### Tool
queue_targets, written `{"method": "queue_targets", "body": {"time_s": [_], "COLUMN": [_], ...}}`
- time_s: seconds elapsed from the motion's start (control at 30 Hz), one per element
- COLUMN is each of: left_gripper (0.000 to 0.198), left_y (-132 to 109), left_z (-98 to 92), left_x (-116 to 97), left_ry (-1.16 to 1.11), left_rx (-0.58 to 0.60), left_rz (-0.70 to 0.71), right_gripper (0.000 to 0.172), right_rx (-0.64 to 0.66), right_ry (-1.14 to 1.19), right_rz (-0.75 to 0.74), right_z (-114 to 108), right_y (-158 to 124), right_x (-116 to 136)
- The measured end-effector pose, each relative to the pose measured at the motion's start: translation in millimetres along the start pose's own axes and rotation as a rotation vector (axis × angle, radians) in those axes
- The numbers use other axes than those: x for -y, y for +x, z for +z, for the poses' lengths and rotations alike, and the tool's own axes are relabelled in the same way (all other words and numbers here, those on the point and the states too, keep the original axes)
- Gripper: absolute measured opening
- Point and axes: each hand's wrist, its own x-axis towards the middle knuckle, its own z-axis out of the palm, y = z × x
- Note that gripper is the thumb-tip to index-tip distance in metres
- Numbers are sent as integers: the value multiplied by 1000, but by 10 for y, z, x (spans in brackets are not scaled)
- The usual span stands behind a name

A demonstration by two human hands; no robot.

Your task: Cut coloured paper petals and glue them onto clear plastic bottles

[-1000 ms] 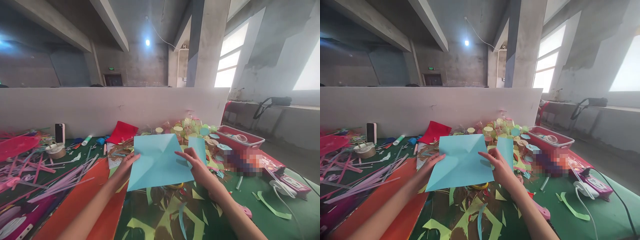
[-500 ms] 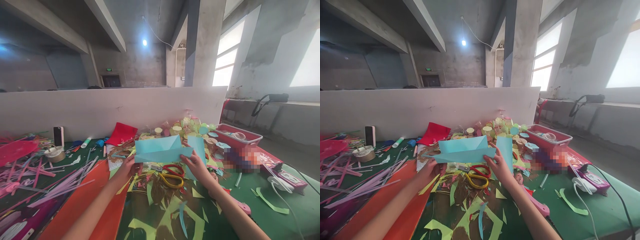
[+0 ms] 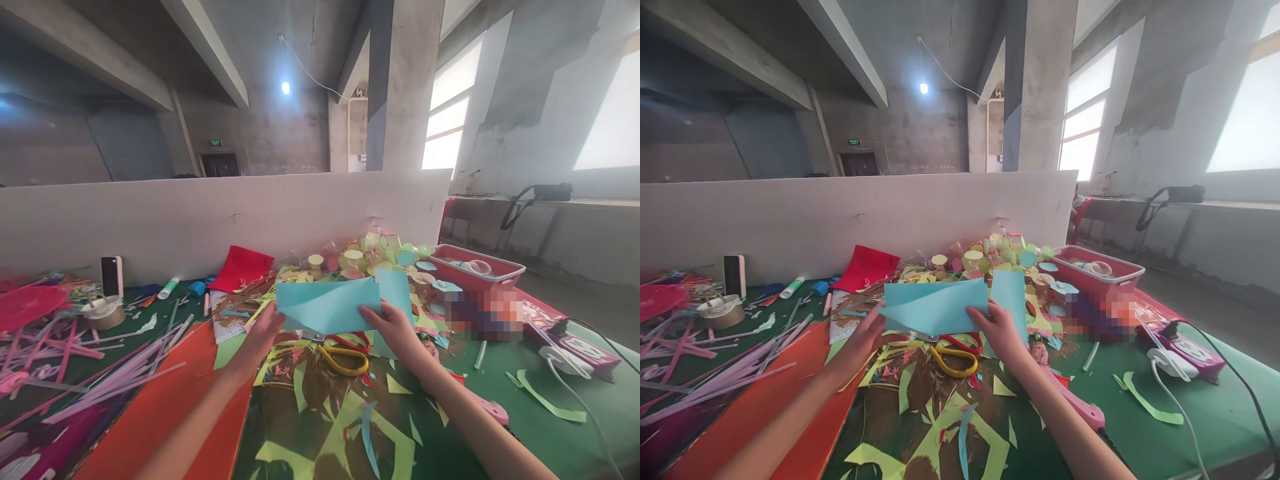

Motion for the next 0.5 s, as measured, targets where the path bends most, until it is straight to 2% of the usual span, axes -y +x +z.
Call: {"method": "queue_targets", "body": {"time_s": [0.07, 0.17, 0.33, 0.5], "left_gripper": [62, 54, 50, 52], "left_y": [25, 58, 48, 51], "left_z": [21, 19, 0, 3], "left_x": [21, 68, 89, 107], "left_ry": [10, 103, 193, 127], "left_rx": [-1, -103, -227, -166], "left_rz": [47, 120, 107, 112], "right_gripper": [43, 41, 45, 52], "right_rx": [30, 30, 16, -2], "right_ry": [3, -24, -31, -22], "right_rz": [-22, -37, -17, 17], "right_z": [16, 29, 24, 17], "right_y": [-3, -6, -25, -31], "right_x": [-27, -64, -6, 34]}}
